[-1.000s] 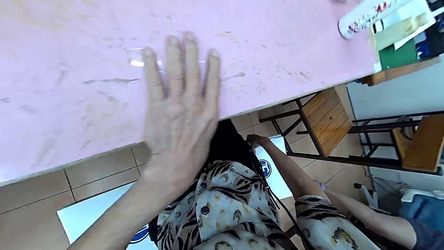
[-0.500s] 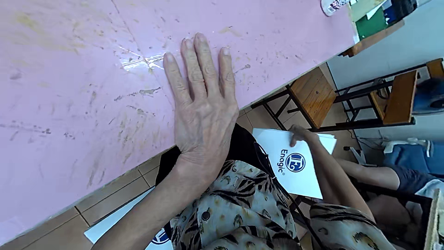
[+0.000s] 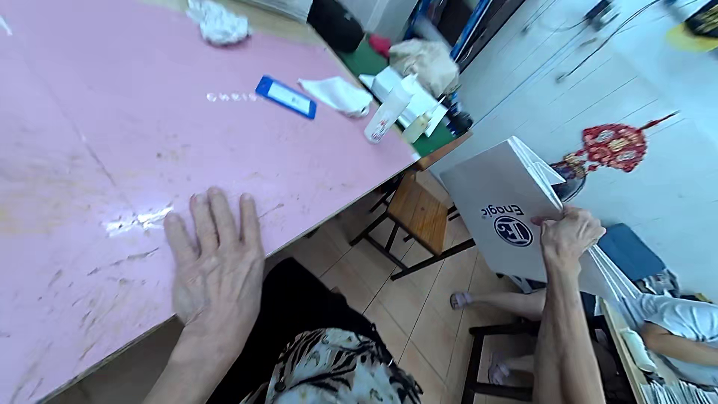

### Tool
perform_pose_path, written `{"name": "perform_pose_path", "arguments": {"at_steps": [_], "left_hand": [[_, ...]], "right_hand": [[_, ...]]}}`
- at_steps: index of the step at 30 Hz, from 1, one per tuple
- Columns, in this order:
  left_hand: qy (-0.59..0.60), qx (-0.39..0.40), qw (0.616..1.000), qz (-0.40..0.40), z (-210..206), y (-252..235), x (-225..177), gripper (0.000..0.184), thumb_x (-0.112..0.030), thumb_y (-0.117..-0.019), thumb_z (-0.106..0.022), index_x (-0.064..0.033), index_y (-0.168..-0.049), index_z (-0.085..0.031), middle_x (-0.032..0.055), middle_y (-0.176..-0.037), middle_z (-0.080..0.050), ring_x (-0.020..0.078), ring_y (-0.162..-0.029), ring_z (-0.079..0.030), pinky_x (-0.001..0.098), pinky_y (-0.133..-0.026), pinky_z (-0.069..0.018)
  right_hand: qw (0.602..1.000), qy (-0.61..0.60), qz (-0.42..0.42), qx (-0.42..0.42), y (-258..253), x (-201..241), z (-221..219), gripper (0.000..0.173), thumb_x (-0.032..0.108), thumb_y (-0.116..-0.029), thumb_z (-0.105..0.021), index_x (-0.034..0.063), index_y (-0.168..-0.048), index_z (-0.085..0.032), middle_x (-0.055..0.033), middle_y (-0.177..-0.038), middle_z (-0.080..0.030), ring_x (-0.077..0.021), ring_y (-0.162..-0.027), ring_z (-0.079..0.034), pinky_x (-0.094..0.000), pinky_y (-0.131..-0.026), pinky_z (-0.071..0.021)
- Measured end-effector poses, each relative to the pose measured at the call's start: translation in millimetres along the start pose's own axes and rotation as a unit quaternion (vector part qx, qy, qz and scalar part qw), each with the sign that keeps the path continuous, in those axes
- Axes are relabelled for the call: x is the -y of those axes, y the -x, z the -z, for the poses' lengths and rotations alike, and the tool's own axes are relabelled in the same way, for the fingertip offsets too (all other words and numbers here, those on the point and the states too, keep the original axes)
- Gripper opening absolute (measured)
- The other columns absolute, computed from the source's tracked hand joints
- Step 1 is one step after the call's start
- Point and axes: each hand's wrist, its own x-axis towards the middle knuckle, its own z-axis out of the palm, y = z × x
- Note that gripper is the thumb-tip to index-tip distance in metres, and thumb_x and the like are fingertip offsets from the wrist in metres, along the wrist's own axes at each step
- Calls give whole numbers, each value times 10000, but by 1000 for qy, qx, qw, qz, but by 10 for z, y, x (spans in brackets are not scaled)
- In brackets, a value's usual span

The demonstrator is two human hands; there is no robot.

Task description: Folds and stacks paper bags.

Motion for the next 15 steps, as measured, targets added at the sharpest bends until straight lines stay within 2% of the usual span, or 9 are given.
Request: {"name": "perform_pose_path", "arguments": {"at_steps": [2, 5, 6, 7, 8, 9, 11, 13, 15], "left_hand": [[11, -31, 999, 0, -40, -6, 18, 750, 216, -854, -546, 35, -1555, -349, 402, -1568, -284, 571, -1460, -295, 722, -1162, -197], [20, -65, 998, -7, -80, 2, 44, 689, 164, -863, -572, 44, -1521, -406, 420, -1518, -355, 597, -1408, -365, 720, -1153, -224], [36, -69, 997, -16, -74, 11, 66, 633, 20, -914, -622, 57, -1511, -414, 431, -1512, -352, 611, -1404, -359, 730, -1151, -211], [50, -81, 995, -33, -76, 20, 103, 693, -273, -949, -661, 80, -1498, -426, 446, -1500, -354, 629, -1394, -355, 755, -1135, -206], [57, -105, 992, -43, -93, 22, 124, 870, -582, -929, -553, 85, -1479, -454, 444, -1484, -383, 633, -1380, -376, 779, -1111, -215], [72, -128, 988, -43, -96, 20, 119, 1040, -776, -878, -403, 84, -1458, -486, 427, -1464, -428, 623, -1367, -406, 795, -1095, -220], [142, -155, 977, -36, -35, 42, 64, 1130, -854, -858, -310, 97, -1435, -509, 388, -1448, -481, 587, -1363, -441, 790, -1101, -227], [256, -165, 952, -15, 76, 155, -35, 1015, -765, -938, -339, 96, -1454, -489, 307, -1473, -511, 459, -1397, -477, 643, -1164, -300], [429, -173, 886, 9, 192, 292, -157, 942, -689, -994, -336, 111, -1482, -431, 208, -1460, -564, 235, -1370, -548, 376, -1135, -428]], "right_hand": [[988, -25, 81, -133, -49, -57, -20, 202, 69, -961, -630, -104, -1051, -686, -371, -1027, -643, -581, -1041, -596, -730, -930, -385], [905, -63, 212, -364, -161, -122, -197, 165, 33, -948, -607, -32, -974, -757, -286, -857, -681, -490, -846, -652, -628, -853, -444], [872, -79, 246, -416, -185, -81, -226, 163, 37, -940, -603, -22, -944, -754, -264, -830, -685, -452, -812, -652, -586, -836, -448], [846, -103, 271, -448, -189, -4, -240, 172, 66, -952, -604, -9, -945, -758, -242, -824, -688, -412, -807, -645, -544, -850, -440], [826, -132, 291, -464, -168, 98, -250, 178, 92, -977, -610, 6, -967, -766, -220, -832, -692, -373, -820, -635, -505, -875, -430], [812, -160, 308, -469, -128, 221, -259, 184, 125, -999, -609, 30, -996, -767, -194, -850, -694, -335, -843, -624, -467, -897, -418], [797, -221, 332, -454, -4, 540, -265, 195, 165, -1019, -603, 57, -1034, -764, -156, -896, -713, -286, -919, -643, -431, -954, -409], [777, -294, 366, -419, 132, 891, -303, 197, 177, -1031, -596, 61, -1050, -754, -133, -937, -718, -247, -990, -642, -404, -996, -392], [745, -358, 414, -381, 232, 1262, -370, 193, 179, -1051, -572, 72, -1082, -729, -102, -994, -706, -203, -1045, -618, -366, -1015, -369]]}}
